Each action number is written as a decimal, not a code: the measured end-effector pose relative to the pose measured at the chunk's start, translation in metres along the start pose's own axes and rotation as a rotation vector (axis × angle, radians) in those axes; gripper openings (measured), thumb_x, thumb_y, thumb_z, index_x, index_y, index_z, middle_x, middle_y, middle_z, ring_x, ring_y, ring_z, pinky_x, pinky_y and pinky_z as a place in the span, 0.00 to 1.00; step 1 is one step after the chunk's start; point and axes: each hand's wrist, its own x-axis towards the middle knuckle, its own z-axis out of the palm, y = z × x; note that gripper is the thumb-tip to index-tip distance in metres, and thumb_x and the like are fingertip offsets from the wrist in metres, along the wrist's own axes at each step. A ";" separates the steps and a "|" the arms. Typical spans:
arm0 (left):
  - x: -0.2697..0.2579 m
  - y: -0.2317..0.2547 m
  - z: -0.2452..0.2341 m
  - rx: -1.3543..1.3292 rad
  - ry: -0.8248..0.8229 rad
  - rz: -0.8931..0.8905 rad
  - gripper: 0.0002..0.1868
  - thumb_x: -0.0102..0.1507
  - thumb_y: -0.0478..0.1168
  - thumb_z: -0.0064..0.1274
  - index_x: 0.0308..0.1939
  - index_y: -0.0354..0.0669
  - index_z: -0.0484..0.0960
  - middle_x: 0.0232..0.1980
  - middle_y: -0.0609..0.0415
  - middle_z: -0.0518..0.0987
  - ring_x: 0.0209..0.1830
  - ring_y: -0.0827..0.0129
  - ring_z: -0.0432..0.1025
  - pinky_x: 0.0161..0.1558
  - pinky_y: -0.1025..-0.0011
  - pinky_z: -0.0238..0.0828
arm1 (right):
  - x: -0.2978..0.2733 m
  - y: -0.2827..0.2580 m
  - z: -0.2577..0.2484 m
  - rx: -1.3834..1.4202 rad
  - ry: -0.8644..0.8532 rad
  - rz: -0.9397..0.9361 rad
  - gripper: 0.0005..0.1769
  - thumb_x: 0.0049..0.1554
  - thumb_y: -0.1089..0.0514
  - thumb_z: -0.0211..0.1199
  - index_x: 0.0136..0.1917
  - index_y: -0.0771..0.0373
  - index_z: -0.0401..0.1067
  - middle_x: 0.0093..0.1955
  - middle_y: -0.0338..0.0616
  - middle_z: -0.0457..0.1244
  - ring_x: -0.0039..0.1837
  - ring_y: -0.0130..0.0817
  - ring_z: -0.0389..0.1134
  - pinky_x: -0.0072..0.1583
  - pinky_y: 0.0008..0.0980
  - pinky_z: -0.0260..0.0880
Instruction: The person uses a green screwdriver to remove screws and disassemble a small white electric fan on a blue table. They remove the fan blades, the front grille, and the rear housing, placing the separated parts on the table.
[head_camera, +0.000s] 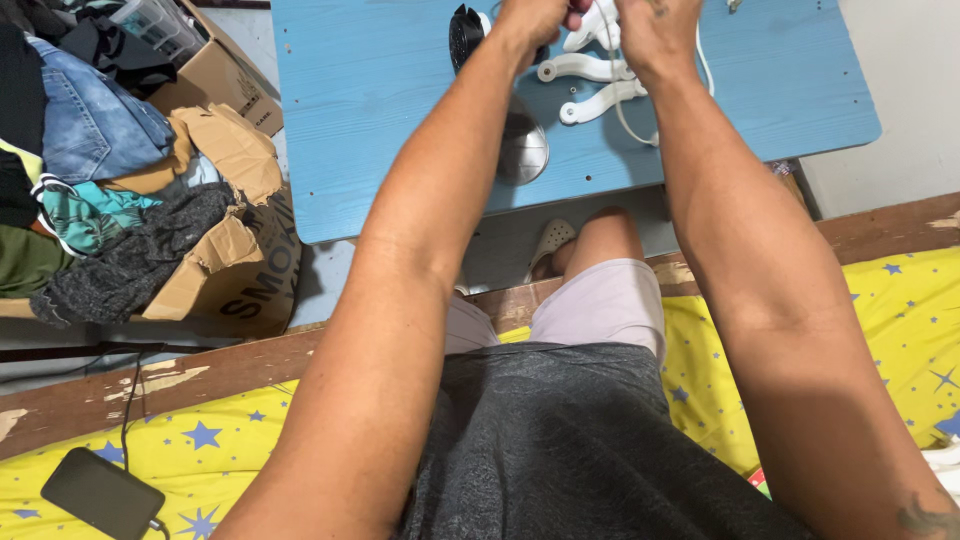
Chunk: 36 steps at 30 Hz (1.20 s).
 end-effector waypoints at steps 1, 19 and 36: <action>0.008 -0.003 -0.004 0.013 0.000 -0.010 0.14 0.61 0.46 0.53 0.29 0.43 0.87 0.21 0.57 0.80 0.19 0.76 0.65 0.21 0.74 0.57 | -0.004 0.012 -0.002 -0.025 0.076 -0.026 0.14 0.62 0.55 0.71 0.44 0.69 0.73 0.39 0.49 0.69 0.43 0.46 0.71 0.45 0.46 0.69; 0.001 0.022 0.047 0.711 0.105 0.196 0.20 0.61 0.53 0.53 0.32 0.38 0.86 0.38 0.42 0.84 0.43 0.49 0.79 0.48 0.54 0.73 | -0.052 0.071 -0.055 -0.679 -0.202 0.696 0.23 0.50 0.56 0.72 0.57 0.67 0.72 0.55 0.59 0.65 0.59 0.58 0.68 0.59 0.50 0.69; -0.001 0.053 0.026 0.745 0.196 0.147 0.13 0.62 0.45 0.52 0.45 0.45 0.84 0.44 0.41 0.83 0.46 0.44 0.78 0.50 0.52 0.74 | 0.011 0.042 -0.063 -0.361 0.251 0.292 0.14 0.53 0.60 0.71 0.48 0.64 0.69 0.40 0.52 0.69 0.45 0.52 0.73 0.50 0.50 0.70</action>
